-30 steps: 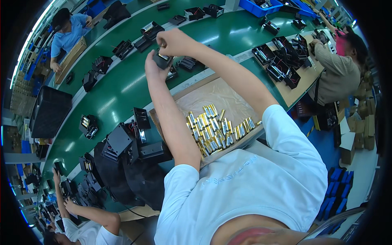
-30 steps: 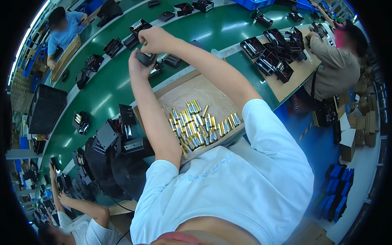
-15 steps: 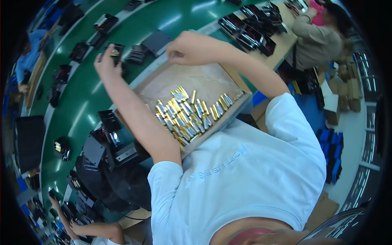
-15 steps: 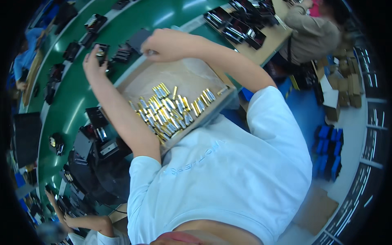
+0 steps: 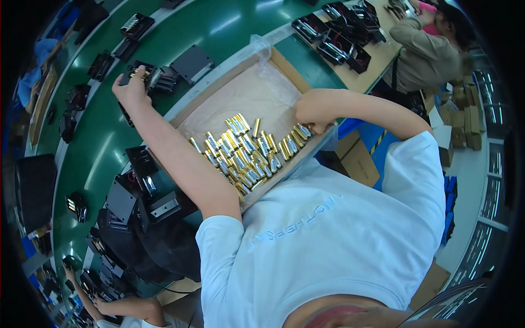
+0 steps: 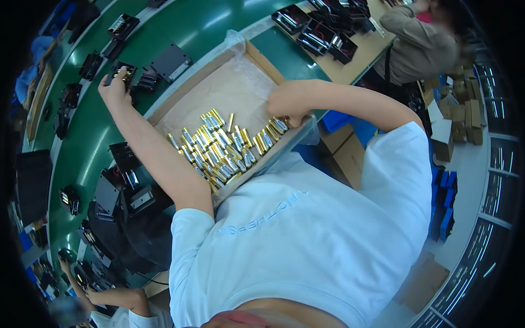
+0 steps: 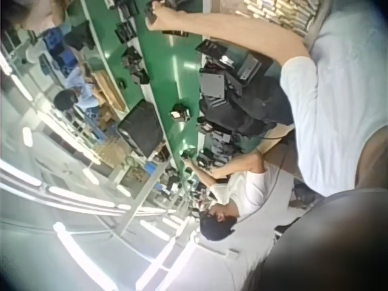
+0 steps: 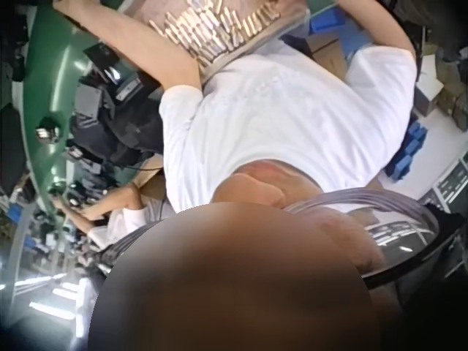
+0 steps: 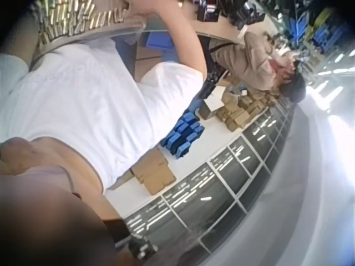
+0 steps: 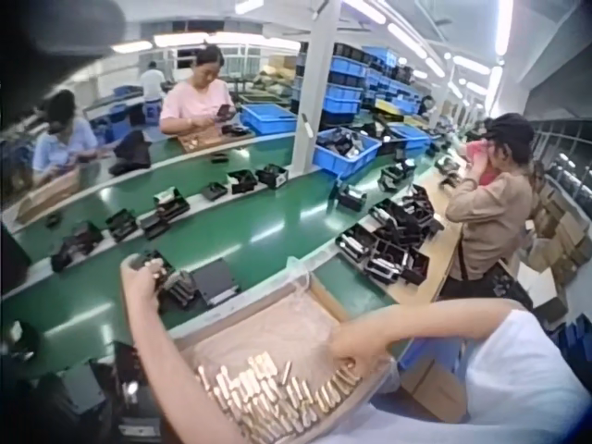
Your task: Assembling small cylindrical components into black plastic housings at a factory workstation.
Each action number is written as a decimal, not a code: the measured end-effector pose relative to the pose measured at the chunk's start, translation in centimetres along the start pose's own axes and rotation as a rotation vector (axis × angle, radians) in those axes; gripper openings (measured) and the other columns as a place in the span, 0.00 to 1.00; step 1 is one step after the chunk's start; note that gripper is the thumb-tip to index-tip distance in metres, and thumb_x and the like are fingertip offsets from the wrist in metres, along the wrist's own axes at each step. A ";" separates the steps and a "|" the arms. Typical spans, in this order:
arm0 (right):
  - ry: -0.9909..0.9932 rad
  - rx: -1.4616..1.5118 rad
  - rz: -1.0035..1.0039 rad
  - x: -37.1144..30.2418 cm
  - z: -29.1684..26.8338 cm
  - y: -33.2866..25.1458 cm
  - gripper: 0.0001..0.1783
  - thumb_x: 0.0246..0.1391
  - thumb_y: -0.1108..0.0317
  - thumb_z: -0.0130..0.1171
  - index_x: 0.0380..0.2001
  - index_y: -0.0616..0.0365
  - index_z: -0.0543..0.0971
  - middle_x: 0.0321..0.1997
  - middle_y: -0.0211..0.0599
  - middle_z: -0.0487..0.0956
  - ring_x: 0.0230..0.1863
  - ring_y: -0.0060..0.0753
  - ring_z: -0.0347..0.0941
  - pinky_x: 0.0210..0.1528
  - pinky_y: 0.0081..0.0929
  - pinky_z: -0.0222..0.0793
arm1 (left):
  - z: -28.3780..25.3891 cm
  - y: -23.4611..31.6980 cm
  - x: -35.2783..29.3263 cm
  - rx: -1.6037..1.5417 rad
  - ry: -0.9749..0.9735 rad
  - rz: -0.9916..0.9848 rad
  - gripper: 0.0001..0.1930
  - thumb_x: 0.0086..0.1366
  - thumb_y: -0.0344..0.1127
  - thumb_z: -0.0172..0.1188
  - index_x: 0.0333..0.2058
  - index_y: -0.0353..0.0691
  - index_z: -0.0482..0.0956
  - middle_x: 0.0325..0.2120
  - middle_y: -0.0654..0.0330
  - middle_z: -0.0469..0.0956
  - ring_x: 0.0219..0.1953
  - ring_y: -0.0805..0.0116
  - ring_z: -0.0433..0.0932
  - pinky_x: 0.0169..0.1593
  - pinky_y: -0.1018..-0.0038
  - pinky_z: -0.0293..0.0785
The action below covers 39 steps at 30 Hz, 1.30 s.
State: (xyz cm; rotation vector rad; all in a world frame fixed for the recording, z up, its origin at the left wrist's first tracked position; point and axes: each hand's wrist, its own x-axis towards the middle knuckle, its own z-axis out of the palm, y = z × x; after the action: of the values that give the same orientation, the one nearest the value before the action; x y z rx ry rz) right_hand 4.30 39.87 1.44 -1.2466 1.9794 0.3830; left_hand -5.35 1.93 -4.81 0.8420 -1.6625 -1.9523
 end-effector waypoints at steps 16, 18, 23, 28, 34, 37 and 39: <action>1.394 0.040 -0.234 24.1 -22.3 0.3 0.11 0.54 0.63 0.56 0.33 0.57 0.82 0.29 0.34 0.81 0.28 0.28 0.75 0.28 0.21 0.70 | -2.1 0.9 0.1 0.241 0.192 0.177 0.20 0.60 0.36 0.59 0.47 0.34 0.66 0.43 0.43 0.72 0.41 0.55 0.77 0.45 0.65 0.75; 1.315 -0.225 -0.226 25.7 -22.5 0.2 0.12 0.54 0.61 0.55 0.32 0.57 0.82 0.31 0.36 0.81 0.32 0.31 0.75 0.31 0.22 0.70 | -2.5 1.2 -0.8 0.342 0.241 0.230 0.18 0.61 0.35 0.57 0.47 0.34 0.66 0.44 0.43 0.73 0.41 0.54 0.77 0.45 0.65 0.75; 1.227 -0.011 -0.221 26.4 -19.8 -2.3 0.17 0.51 0.54 0.56 0.29 0.58 0.82 0.35 0.43 0.78 0.31 0.44 0.71 0.33 0.39 0.68 | -3.6 3.1 -3.2 0.552 0.293 0.196 0.16 0.63 0.33 0.51 0.48 0.34 0.65 0.43 0.42 0.73 0.41 0.50 0.77 0.44 0.62 0.74; 1.123 -0.055 0.144 28.5 -18.0 -6.7 0.18 0.47 0.51 0.58 0.30 0.55 0.82 0.40 0.46 0.78 0.34 0.48 0.71 0.38 0.44 0.66 | -4.0 4.4 -2.9 0.728 0.466 0.218 0.14 0.61 0.34 0.51 0.44 0.35 0.64 0.36 0.42 0.78 0.39 0.44 0.79 0.44 0.56 0.74; 0.856 0.069 0.121 26.2 -18.9 -5.7 0.23 0.43 0.52 0.62 0.40 0.56 0.79 0.39 0.43 0.80 0.40 0.49 0.74 0.47 0.45 0.67 | -6.0 4.9 -2.5 0.867 0.565 0.112 0.14 0.60 0.34 0.50 0.43 0.36 0.62 0.34 0.40 0.78 0.37 0.43 0.79 0.44 0.56 0.74; 0.980 0.354 0.009 22.9 -19.0 -1.6 0.29 0.43 0.51 0.63 0.46 0.57 0.78 0.40 0.42 0.80 0.40 0.46 0.75 0.46 0.39 0.69 | -5.4 6.1 -3.3 0.989 0.506 0.007 0.24 0.57 0.39 0.51 0.50 0.33 0.62 0.45 0.35 0.70 0.47 0.39 0.71 0.52 0.53 0.65; 1.143 0.639 -0.133 20.1 -19.1 -0.2 0.32 0.44 0.52 0.64 0.51 0.58 0.76 0.40 0.40 0.80 0.40 0.39 0.75 0.44 0.31 0.70 | -4.6 6.1 -2.6 1.076 0.549 -0.050 0.32 0.55 0.43 0.52 0.55 0.30 0.60 0.54 0.31 0.59 0.53 0.37 0.61 0.58 0.50 0.51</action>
State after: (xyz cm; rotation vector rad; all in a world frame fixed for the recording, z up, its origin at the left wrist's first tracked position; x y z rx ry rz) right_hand -8.73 15.47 -0.37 -1.2289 2.5303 -1.2052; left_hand -0.61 -0.69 1.22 1.5892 -2.2437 -0.5798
